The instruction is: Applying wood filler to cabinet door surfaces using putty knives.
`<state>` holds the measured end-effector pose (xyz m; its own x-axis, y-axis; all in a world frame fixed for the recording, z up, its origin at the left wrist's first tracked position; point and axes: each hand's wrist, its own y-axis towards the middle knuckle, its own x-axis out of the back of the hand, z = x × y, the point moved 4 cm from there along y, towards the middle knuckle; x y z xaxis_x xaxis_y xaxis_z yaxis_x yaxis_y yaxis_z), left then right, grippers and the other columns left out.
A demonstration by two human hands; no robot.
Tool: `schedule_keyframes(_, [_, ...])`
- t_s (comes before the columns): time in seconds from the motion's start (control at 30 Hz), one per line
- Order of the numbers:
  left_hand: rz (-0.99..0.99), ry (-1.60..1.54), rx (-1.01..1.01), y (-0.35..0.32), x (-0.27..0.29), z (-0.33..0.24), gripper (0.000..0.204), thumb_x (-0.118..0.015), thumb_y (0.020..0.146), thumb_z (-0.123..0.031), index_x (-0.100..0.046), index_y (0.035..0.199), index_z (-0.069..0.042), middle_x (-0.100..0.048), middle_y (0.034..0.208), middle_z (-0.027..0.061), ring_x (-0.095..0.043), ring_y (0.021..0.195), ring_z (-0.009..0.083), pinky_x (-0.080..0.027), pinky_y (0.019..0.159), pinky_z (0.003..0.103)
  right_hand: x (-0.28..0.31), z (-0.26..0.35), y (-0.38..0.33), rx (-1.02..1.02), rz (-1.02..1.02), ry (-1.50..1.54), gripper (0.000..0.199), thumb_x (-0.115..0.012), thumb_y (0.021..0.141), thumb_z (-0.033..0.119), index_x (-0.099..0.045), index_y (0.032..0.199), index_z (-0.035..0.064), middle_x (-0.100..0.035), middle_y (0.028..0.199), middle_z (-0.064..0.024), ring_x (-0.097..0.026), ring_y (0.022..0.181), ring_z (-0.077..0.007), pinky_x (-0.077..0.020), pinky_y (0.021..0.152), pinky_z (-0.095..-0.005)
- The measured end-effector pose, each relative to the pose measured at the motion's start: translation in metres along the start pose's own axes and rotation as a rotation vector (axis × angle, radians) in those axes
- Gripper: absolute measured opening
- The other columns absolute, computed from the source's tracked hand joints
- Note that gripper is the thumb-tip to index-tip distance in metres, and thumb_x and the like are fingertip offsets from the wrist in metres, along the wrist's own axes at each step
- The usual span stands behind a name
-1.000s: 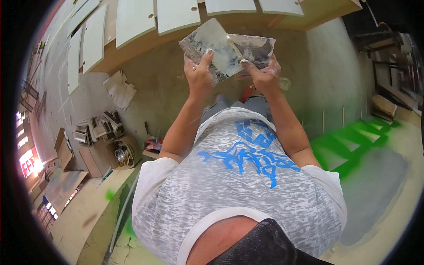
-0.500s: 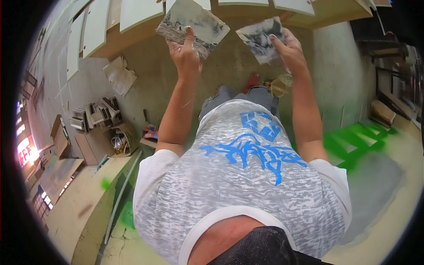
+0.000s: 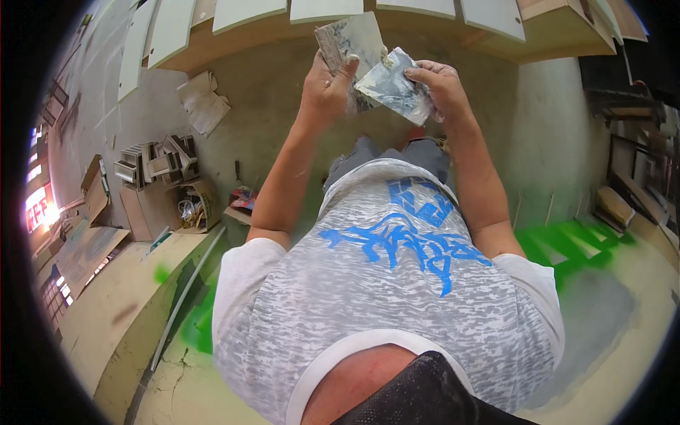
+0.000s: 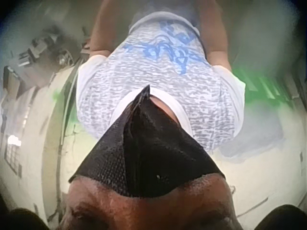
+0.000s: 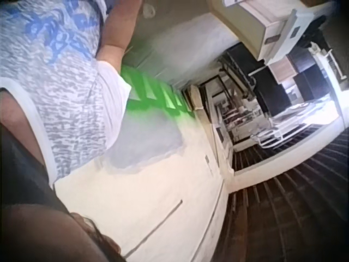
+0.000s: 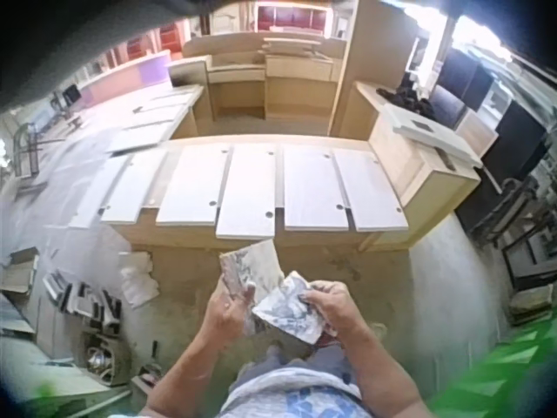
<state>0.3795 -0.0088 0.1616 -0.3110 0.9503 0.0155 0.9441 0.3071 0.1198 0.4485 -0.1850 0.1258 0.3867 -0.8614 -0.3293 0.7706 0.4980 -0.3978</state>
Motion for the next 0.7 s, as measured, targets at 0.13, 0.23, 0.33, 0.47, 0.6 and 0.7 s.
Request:
schedule_keyframes(0.13, [0.044, 0.08, 0.034, -0.008, 0.013, -0.008, 0.039, -0.055, 0.084, -0.027, -0.046, 0.108, 0.003, -0.057, 0.098, 0.0096, -0.05, 0.09, 0.0134, -0.039, 0.081, 0.026, -0.01, 0.0, 0.005, -0.001, 0.035, -0.01, 0.015, -0.06, 0.074, 0.009, -0.06, 0.083, -0.0035, -0.06, 0.07, -0.0063, -0.056, 0.056, -0.0098, -0.046, 0.051, -0.022])
schedule_keyframes(0.23, [0.069, 0.111, 0.083, -0.009, 0.018, -0.007, 0.035, -0.054, 0.085, -0.024, -0.047, 0.106, 0.003, -0.058, 0.097, 0.0094, -0.05, 0.089, 0.0129, -0.039, 0.081, 0.027, -0.009, -0.01, 0.021, 0.015, 0.085, -0.032, 0.018, -0.061, 0.074, 0.008, -0.059, 0.087, -0.004, -0.061, 0.073, -0.0074, -0.059, 0.058, -0.0105, -0.0484, 0.052, -0.0223])
schedule_keyframes(0.33, [0.068, 0.027, 0.068, -0.017, 0.021, 0.0, 0.032, -0.053, 0.085, -0.022, -0.048, 0.106, 0.003, -0.058, 0.097, 0.0095, -0.05, 0.089, 0.0126, -0.04, 0.08, 0.027, -0.015, -0.013, 0.029, 0.015, 0.123, -0.061, 0.018, -0.061, 0.073, 0.008, -0.06, 0.087, -0.004, -0.062, 0.073, -0.0073, -0.059, 0.058, -0.0109, -0.0488, 0.053, -0.0225])
schedule_keyframes(0.47, [0.072, 0.081, 0.086, -0.026, 0.028, 0.005, 0.032, -0.052, 0.086, -0.02, -0.048, 0.107, 0.003, -0.058, 0.097, 0.0094, -0.05, 0.088, 0.0128, -0.04, 0.08, 0.028, -0.023, -0.009, 0.031, -0.047, 0.172, -0.078, 0.019, -0.061, 0.073, 0.008, -0.06, 0.087, -0.0043, -0.061, 0.073, -0.0071, -0.059, 0.058, -0.0112, -0.0483, 0.053, -0.0222])
schedule_keyframes(0.6, [0.064, 0.118, 0.205, -0.033, 0.022, -0.001, 0.033, -0.05, 0.087, -0.018, -0.045, 0.111, 0.004, -0.054, 0.105, 0.0091, -0.047, 0.096, 0.0132, -0.037, 0.084, 0.027, -0.019, -0.016, 0.043, -0.077, 0.238, -0.113, 0.018, -0.061, 0.073, 0.009, -0.06, 0.086, -0.0044, -0.061, 0.072, -0.0069, -0.058, 0.058, -0.0111, -0.0474, 0.053, -0.0218])
schedule_keyframes(0.7, [-0.011, 0.206, 0.19, -0.038, 0.014, 0.0, 0.031, -0.05, 0.087, -0.018, -0.046, 0.11, 0.003, -0.055, 0.101, 0.0075, -0.048, 0.092, 0.0118, -0.039, 0.082, 0.026, -0.018, -0.017, 0.049, -0.093, 0.278, -0.06, 0.013, -0.061, 0.073, 0.009, -0.062, 0.078, -0.0034, -0.059, 0.066, -0.0058, -0.054, 0.052, -0.01, -0.0426, 0.047, -0.0213])
